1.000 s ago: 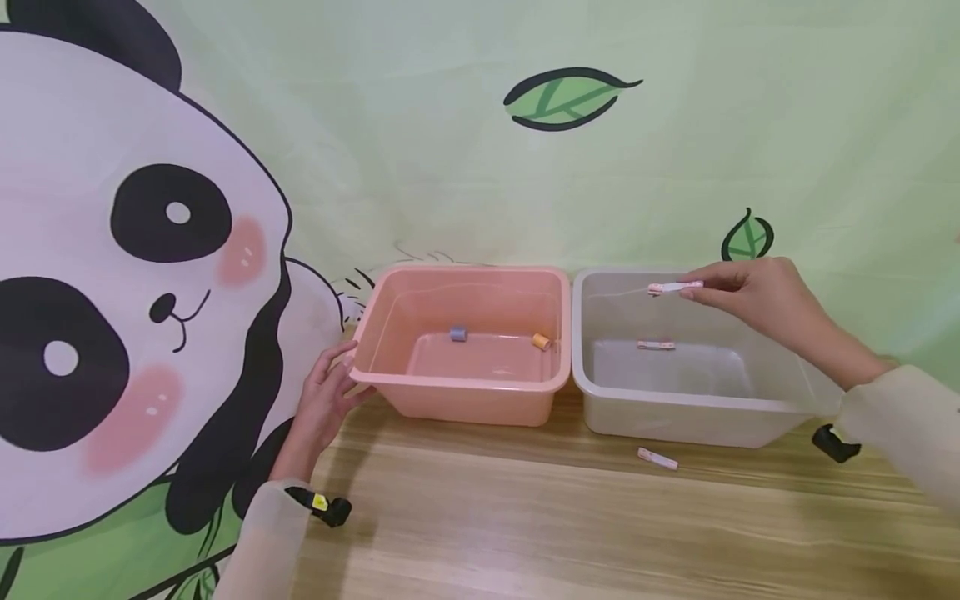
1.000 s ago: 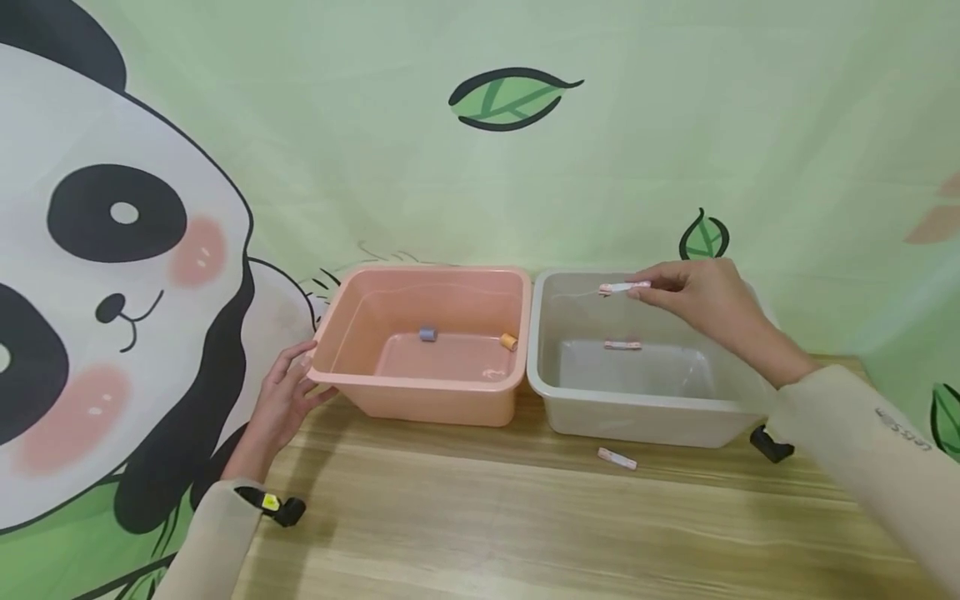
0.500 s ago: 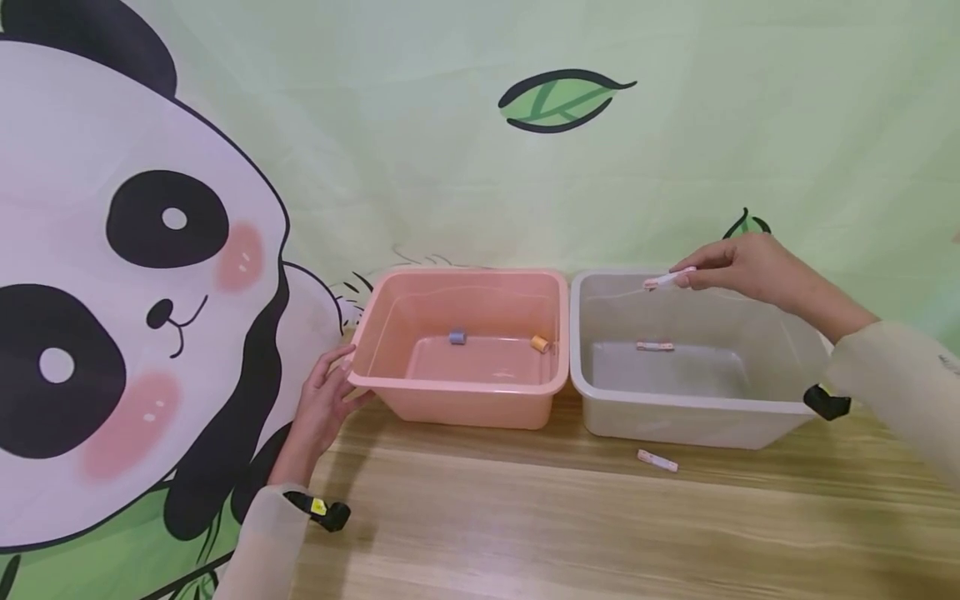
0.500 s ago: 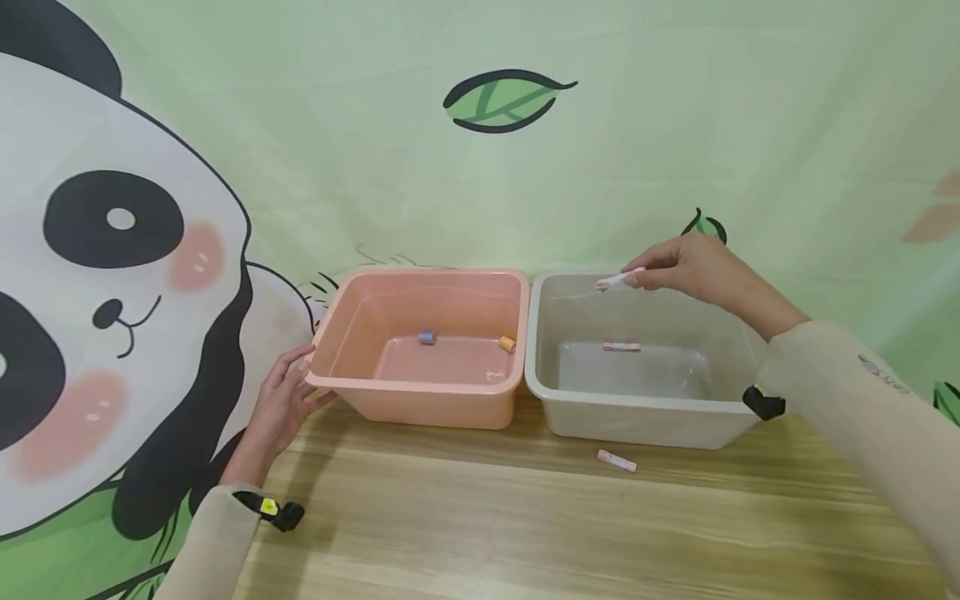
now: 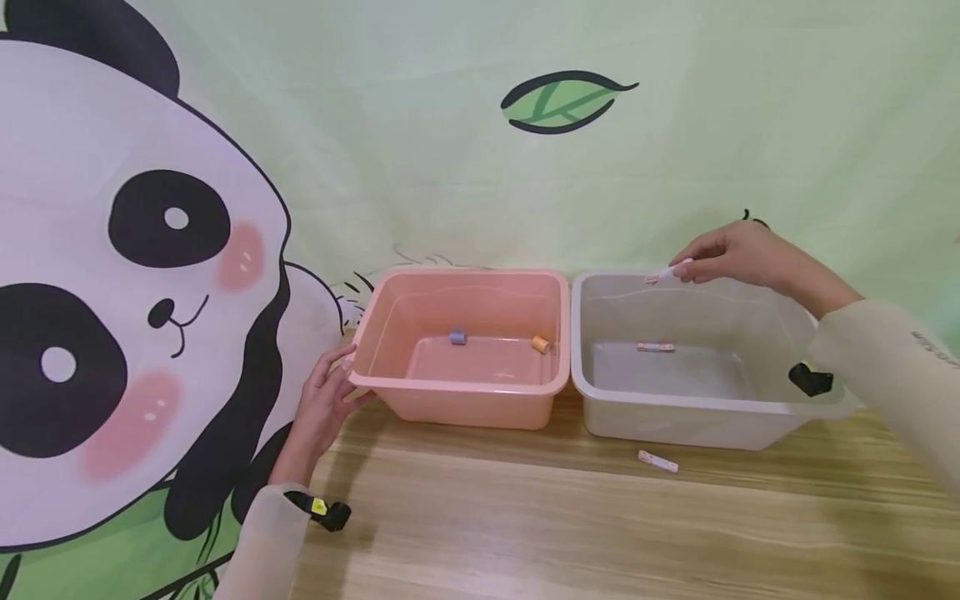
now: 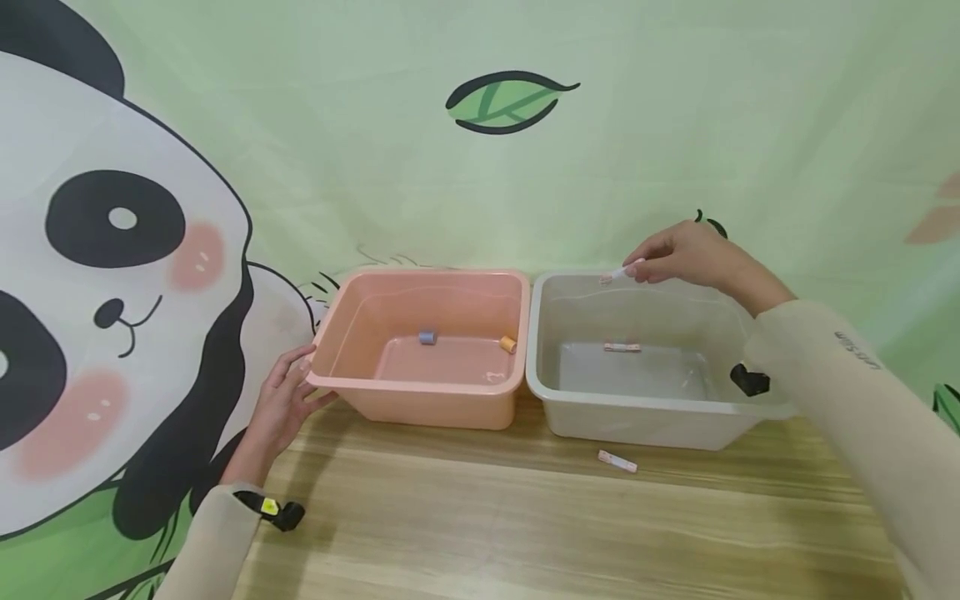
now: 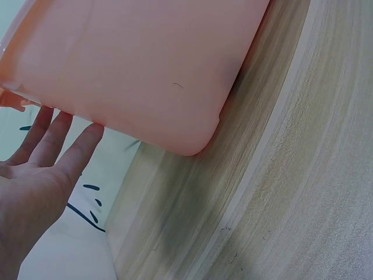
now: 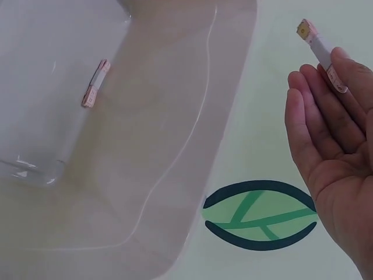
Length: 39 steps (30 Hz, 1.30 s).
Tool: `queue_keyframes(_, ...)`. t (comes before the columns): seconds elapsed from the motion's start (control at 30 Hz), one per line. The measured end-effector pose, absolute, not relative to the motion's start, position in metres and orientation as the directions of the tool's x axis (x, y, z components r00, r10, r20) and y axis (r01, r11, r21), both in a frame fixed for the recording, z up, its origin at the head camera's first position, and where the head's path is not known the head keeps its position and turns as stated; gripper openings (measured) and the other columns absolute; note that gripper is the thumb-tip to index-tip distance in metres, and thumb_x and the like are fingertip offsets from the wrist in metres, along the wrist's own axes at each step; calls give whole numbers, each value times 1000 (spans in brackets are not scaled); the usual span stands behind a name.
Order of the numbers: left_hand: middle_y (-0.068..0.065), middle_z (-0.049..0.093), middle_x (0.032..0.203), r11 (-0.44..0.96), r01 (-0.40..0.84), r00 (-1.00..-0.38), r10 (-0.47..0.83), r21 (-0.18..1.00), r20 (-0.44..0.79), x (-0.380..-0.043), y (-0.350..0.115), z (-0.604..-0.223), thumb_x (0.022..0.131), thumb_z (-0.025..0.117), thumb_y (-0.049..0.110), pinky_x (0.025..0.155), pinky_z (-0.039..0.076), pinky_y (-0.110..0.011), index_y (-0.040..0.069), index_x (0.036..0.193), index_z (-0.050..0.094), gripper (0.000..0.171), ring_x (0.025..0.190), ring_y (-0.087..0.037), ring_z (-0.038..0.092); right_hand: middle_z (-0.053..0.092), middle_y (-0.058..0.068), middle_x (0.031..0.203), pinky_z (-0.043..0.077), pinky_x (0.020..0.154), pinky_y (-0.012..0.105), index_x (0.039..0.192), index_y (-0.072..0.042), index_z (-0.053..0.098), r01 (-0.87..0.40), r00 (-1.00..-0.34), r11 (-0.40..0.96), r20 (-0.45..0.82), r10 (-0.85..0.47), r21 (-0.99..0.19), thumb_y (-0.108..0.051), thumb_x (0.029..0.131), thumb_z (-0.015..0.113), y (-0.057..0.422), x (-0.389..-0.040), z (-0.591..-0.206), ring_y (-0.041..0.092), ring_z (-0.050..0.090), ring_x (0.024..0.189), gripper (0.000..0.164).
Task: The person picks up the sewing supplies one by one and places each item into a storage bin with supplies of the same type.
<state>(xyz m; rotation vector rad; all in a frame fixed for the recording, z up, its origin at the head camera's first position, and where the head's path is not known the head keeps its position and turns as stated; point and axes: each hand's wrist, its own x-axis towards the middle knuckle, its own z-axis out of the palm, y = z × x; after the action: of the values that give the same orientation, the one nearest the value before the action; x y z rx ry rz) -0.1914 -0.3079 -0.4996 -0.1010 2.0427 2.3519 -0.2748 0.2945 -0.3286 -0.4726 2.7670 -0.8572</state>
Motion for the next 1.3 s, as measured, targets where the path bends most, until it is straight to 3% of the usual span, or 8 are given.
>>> queue_keyframes(0.13, -10, 42, 153, -137, -60, -998, -26, 989, -64, -191, -308, -501, 106, 56, 33, 94, 58, -43, 20, 144, 48, 41, 121, -19, 64, 76, 9, 105, 58, 90, 47, 119, -8, 74, -267, -914, 772, -103, -393, -576, -31, 96, 72, 291, -279, -333, 19, 73, 91, 32)
queue_keyframes(0.37, -11, 41, 154, -136, -62, -998, -24, 989, -66, -192, -309, -501, 105, 57, 34, 96, 56, -46, 21, 144, 47, 42, 122, -20, 63, 76, 4, 99, 58, 80, 32, 114, -10, 76, -295, -901, 780, -111, -419, -552, -28, 95, 74, 285, -283, -338, 16, 71, 88, 26)
queue_keyframes(0.47, -10, 41, 154, -134, -58, -998, -24, 989, -61, -192, -310, -500, 105, 57, 34, 99, 54, -50, 20, 145, 47, 44, 123, -21, 62, 76, 3, 99, 55, 77, 32, 114, -10, 75, -315, -894, 782, -108, -435, -537, -28, 95, 74, 281, -284, -339, 17, 69, 88, 26)
queue_keyframes(0.7, -10, 42, 154, -142, -48, -999, -18, 989, -51, -192, -308, -500, 106, 56, 33, 101, 51, -53, 20, 145, 47, 43, 122, -20, 63, 76, 8, 103, 54, 75, 32, 115, -8, 75, -328, -893, 784, -97, -439, -528, -29, 95, 74, 277, -283, -338, 22, 69, 92, 29)
queue_keyframes(1.3, -10, 40, 155, -136, -58, -998, -17, 989, -61, -191, -308, -501, 106, 56, 34, 105, 45, -60, 21, 146, 46, 43, 123, -20, 62, 76, 5, 107, 57, 83, 38, 113, -12, 76, -395, -883, 776, -30, -469, -492, -23, 97, 72, 272, -268, -340, 24, 70, 99, 20)
